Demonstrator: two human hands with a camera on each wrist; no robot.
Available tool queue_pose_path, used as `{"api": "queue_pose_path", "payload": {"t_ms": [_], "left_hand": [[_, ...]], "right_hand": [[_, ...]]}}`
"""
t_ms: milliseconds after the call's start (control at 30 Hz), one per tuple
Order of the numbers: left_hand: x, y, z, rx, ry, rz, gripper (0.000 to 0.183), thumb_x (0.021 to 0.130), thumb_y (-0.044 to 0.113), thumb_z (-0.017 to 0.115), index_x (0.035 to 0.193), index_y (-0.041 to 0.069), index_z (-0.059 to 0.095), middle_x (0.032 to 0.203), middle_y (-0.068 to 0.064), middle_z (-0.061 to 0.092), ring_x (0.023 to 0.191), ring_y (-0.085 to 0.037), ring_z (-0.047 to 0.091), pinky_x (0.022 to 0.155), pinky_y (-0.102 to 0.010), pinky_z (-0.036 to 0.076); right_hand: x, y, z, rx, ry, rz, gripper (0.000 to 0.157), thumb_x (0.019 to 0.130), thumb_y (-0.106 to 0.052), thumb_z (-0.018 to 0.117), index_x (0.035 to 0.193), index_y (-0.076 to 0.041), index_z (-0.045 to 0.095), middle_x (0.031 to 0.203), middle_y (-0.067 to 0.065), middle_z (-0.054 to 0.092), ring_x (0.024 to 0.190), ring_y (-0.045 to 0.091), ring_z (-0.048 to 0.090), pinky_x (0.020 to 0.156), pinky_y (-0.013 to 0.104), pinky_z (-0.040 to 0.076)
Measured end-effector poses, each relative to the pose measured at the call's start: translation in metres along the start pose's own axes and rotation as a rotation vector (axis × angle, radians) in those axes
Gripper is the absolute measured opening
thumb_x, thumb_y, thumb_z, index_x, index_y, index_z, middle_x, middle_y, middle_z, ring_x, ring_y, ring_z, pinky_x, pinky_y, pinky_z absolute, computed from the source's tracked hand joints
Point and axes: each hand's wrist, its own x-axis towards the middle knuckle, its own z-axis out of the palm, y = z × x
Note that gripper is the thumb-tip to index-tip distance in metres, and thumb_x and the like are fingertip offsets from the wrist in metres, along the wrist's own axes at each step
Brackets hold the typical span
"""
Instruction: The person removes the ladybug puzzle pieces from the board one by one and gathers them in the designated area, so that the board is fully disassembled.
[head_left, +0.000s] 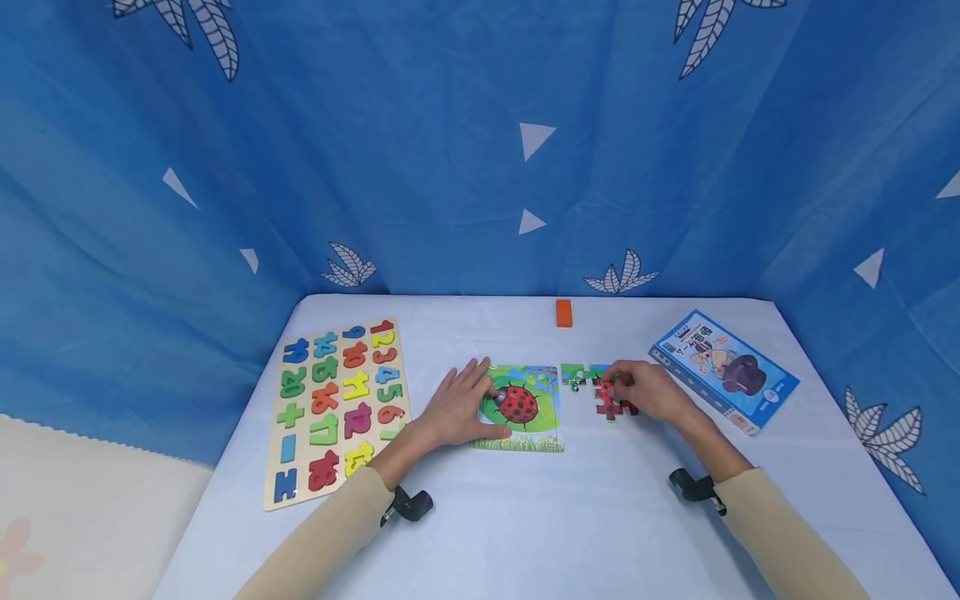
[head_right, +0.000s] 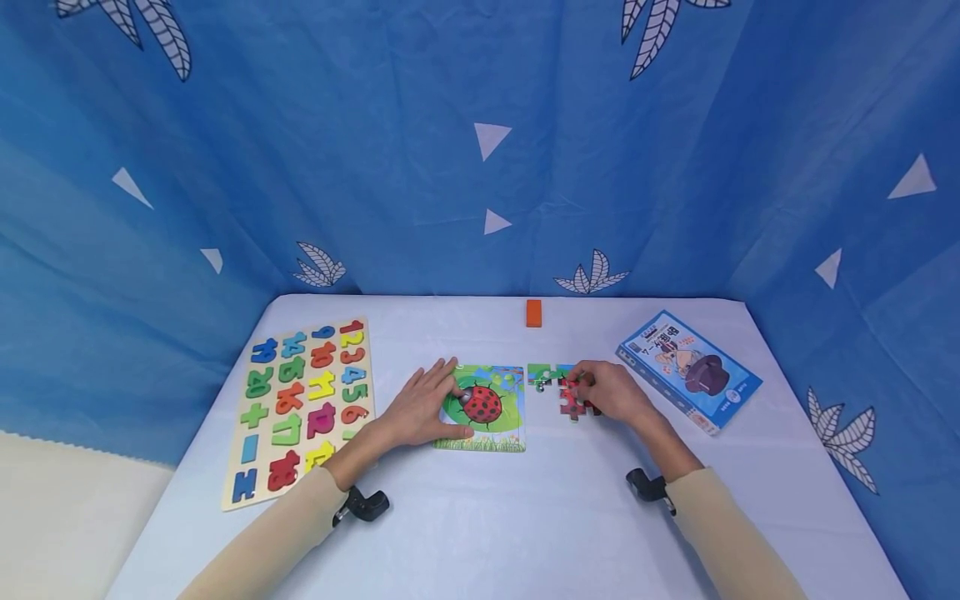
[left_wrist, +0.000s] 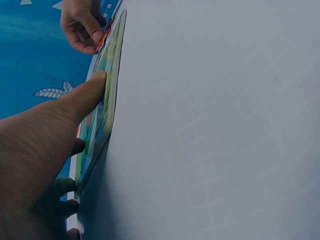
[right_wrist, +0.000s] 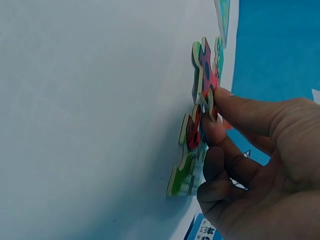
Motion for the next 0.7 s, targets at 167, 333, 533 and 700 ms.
{"api": "queue_pose_path", "payload": {"t_ms": [167,333,533,700], "left_hand": [[-0.0003,0.0012,-0.0009,0.006,0.001,-0.001,0.062,0.080,0.075,0.066,0.110,0.021,0.056,0.167,-0.013,0.019,0.155,-0.033,0.013,0.121,-0.059,0.015],[-0.0007,0.0019,-0.0015,0.008,0.006,0.003,0.062,0.080,0.075,0.066,0.109,0.022,0.055,0.167,-0.014,0.019,0.155,-0.033,0.014,0.121,-0.060,0.016],[-0.0011,0.0026,-0.0022,0.006,0.000,0.000,0.061,0.080,0.074,0.067,0.109,0.022,0.055,0.167,-0.013,0.019,0.155,-0.033,0.014,0.121,-0.059,0.015],[-0.0014,0.0031,-0.0034,0.012,-0.002,-0.004,0.061,0.080,0.073,0.068,0.110,0.022,0.055,0.167,-0.013,0.019,0.155,-0.033,0.014,0.121,-0.059,0.016]], "right_hand": [[-0.0006,-0.0005,0.0000,-0.006,0.000,0.011,0.022,0.096,-0.014,0.068,0.117,-0.011,0.070,0.087,0.006,0.062,0.067,0.020,0.055,0.058,0.033,0.044],[-0.0007,-0.0013,0.0008,-0.026,0.004,0.019,0.023,0.096,-0.014,0.068,0.119,-0.010,0.070,0.088,0.005,0.063,0.069,0.019,0.055,0.058,0.033,0.044],[-0.0017,-0.0032,0.0022,-0.046,0.013,0.012,0.022,0.096,-0.012,0.068,0.117,-0.010,0.070,0.086,0.005,0.061,0.069,0.019,0.054,0.059,0.033,0.043],[-0.0010,-0.0045,0.0040,-0.059,0.022,0.007,0.019,0.095,-0.012,0.068,0.114,-0.010,0.071,0.088,0.004,0.061,0.071,0.019,0.054,0.061,0.033,0.044]]}}
